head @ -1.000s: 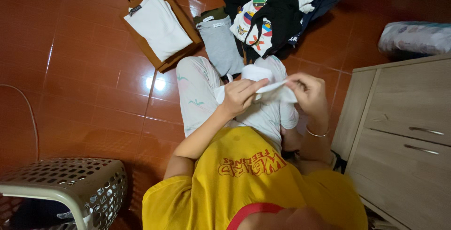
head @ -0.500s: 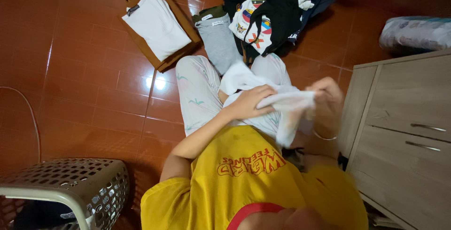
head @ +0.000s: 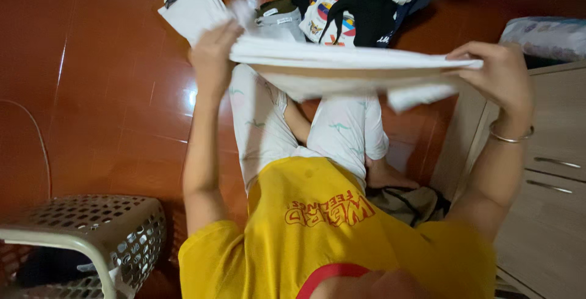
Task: The person sits on the floor and folds several garments one by one, including a white towel, a white shirt, a white t-shirt with flag graphics, and a dark blue t-shirt. Each item is smoothed, folded into a compact rectangle, and placed on a small wooden board.
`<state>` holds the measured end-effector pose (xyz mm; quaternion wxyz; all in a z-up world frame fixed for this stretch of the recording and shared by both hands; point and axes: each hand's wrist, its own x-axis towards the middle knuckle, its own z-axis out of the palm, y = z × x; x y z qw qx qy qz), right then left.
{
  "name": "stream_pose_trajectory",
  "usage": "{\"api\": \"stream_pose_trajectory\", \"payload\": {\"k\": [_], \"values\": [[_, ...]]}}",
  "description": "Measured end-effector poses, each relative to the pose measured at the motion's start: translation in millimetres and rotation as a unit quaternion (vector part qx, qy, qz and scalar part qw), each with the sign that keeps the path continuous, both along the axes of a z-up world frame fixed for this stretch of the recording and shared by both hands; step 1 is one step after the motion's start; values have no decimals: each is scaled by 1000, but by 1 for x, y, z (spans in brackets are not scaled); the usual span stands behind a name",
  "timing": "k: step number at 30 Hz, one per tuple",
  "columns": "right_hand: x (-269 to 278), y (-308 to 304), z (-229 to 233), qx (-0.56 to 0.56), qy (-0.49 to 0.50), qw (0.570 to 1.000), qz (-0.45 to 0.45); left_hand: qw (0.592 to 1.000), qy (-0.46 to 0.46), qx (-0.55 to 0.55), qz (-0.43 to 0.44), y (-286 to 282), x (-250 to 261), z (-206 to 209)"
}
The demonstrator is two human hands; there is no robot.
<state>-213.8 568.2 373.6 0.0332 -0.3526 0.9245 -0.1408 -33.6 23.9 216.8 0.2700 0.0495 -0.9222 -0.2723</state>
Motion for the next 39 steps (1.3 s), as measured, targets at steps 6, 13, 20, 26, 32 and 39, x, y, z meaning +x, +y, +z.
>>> {"api": "stream_pose_trajectory", "payload": {"k": [6, 13, 20, 26, 32, 39], "values": [[40, -9, -83, -90, 45, 995, 19, 989, 33, -142, 42, 14, 67, 4], [84, -20, -259, 141, -171, 975, 17, 909, -416, 14, -21, 42, 146, -139], [61, -27, -314, -116, -213, 970, 12, 964, -101, 243, 50, 5, 91, -184], [44, -16, -318, -18, -326, 942, -76, 936, -234, 221, 142, 3, 69, -160], [54, 26, -275, -77, -415, 901, 104, 960, -128, 184, 169, -21, 97, -157], [91, 20, -292, -134, -424, 893, 66, 762, -565, 314, -35, -60, 201, -135]]}}
